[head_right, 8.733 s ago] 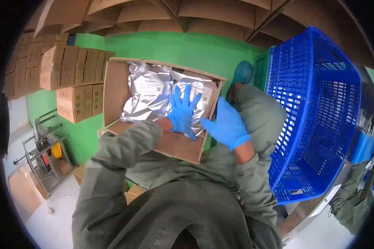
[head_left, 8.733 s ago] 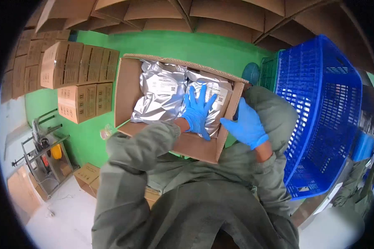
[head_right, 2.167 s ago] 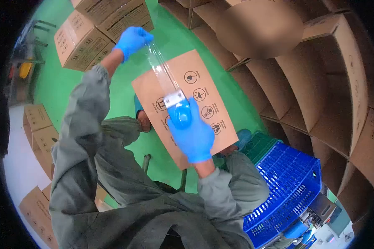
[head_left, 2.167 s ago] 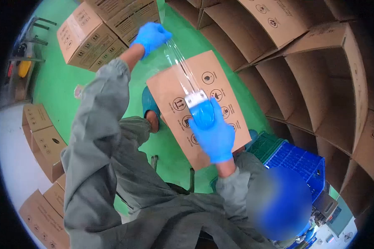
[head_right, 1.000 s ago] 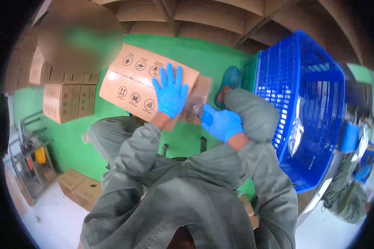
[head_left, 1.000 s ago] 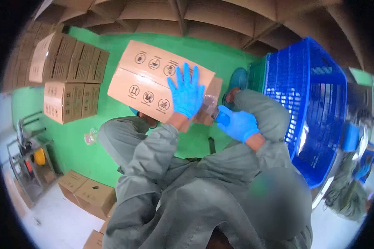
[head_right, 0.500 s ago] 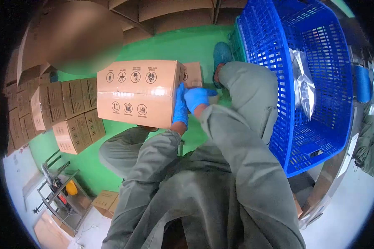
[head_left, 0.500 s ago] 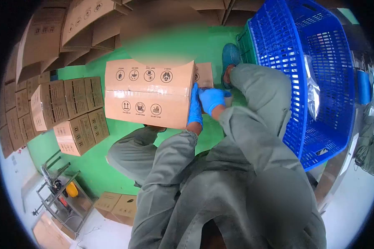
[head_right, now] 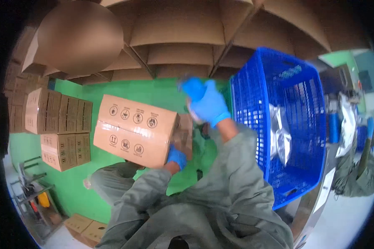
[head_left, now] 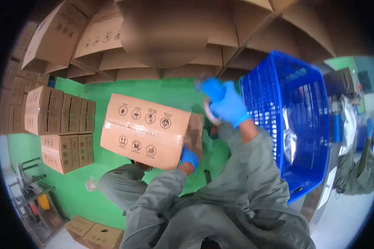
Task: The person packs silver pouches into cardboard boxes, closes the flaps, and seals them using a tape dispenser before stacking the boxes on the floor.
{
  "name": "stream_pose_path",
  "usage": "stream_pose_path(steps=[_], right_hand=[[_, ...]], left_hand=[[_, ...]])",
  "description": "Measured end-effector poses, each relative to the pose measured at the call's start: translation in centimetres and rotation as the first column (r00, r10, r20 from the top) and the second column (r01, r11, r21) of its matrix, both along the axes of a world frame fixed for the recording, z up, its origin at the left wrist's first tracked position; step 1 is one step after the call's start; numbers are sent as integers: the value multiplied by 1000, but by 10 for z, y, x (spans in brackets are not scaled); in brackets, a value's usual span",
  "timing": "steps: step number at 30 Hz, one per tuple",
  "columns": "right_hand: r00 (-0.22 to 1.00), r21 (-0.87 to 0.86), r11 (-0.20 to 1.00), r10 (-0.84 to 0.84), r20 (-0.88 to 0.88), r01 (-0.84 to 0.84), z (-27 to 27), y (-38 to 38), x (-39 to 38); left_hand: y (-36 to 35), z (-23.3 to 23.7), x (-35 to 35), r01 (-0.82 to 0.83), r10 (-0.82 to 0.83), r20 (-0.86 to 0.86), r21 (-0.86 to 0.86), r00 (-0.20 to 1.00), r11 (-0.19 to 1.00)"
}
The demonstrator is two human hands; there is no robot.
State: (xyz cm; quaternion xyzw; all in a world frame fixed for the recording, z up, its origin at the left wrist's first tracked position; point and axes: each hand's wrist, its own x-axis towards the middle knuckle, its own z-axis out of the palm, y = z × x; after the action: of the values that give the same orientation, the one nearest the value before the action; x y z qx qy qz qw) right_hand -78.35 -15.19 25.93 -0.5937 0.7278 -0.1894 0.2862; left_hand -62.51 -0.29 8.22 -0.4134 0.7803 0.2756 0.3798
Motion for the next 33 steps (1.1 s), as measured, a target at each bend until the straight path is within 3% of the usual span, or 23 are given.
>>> stream_pose_path(steps=[1,3,4,5,6,7,8,10,12,13,14,15,16,17,18,19,20,21,22,25,29,31,33], right_hand=[[991,-135,991,23,131,-6,5,-31,-12],[916,-314,943,22,400,114,2,-113,-34],[923,-297,941,-40,382,164,20,-144,-33],[981,-287,943,-129,146,167,26,-179,-36],[975,-302,927,-211,66,221,18,-213,-40],[964,-341,939,-138,-228,54,0,-254,-63],[919,-305,951,-162,-360,49,-19,-290,-85],[809,-400,870,-2,-588,-289,-17,-305,-84],[851,-329,943,-130,-508,-52,-24,-305,-87],[855,-285,956,-202,-477,67,-27,-306,-88],[749,-479,859,-195,-634,-182,-40,-287,-92],[572,-600,683,-316,-757,-416,-52,-268,-94],[902,-717,689,-370,-221,107,-57,-227,-56],[928,-717,670,-361,-89,192,-88,-187,-38],[522,-676,481,-429,-737,-558,-164,-153,-67],[862,-471,844,-18,-506,-258,-207,-94,-47],[969,-3,995,101,-226,-104,-240,-42,-15],[990,416,901,138,-1,-125,-260,-1,16],[974,619,752,180,134,-224,-272,24,41],[912,713,571,301,278,-406,-255,55,112],[887,676,574,304,348,-462,-228,71,159],[861,662,574,168,480,-481,-207,80,198],[710,657,554,-158,686,-512,-181,88,259]], left_hand=[[-4,32,-2,205,-205,-7,46,979,978],[-16,75,18,47,-63,-409,-49,910,998],[-21,92,35,-74,-20,-655,-115,755,991],[-34,101,55,-237,-22,-798,-205,603,950],[-52,110,82,-404,-73,-895,-270,440,874],[-76,121,116,-515,-56,-869,-342,492,786],[-99,127,157,-610,-28,-839,-417,543,674],[-129,108,237,-688,78,-697,-673,713,273],[-145,119,282,-829,610,-595,-520,523,204],[-151,106,298,-920,681,-627,-338,378,200],[-156,87,311,-975,741,-633,-138,224,176],[-159,81,317,-979,781,-591,-102,202,176],[-169,78,325,-980,807,-559,-66,191,186],[-172,74,334,-982,825,-536,-40,179,187],[-175,72,338,-980,838,-517,-12,177,199],[-177,71,338,-984,835,-527,-11,157,177],[-176,69,338,-985,815,-562,-2,144,173],[-175,71,340,-985,794,-592,2,138,173],[-177,65,338,-987,804,-578,-11,139,162],[-161,64,340,-991,833,-540,-5,117,137],[-85,105,370,-998,845,-531,38,-68,-56],[-53,128,400,-980,812,-579,-106,-75,-166],[-23,166,434,-906,774,-633,-334,11,-260]])
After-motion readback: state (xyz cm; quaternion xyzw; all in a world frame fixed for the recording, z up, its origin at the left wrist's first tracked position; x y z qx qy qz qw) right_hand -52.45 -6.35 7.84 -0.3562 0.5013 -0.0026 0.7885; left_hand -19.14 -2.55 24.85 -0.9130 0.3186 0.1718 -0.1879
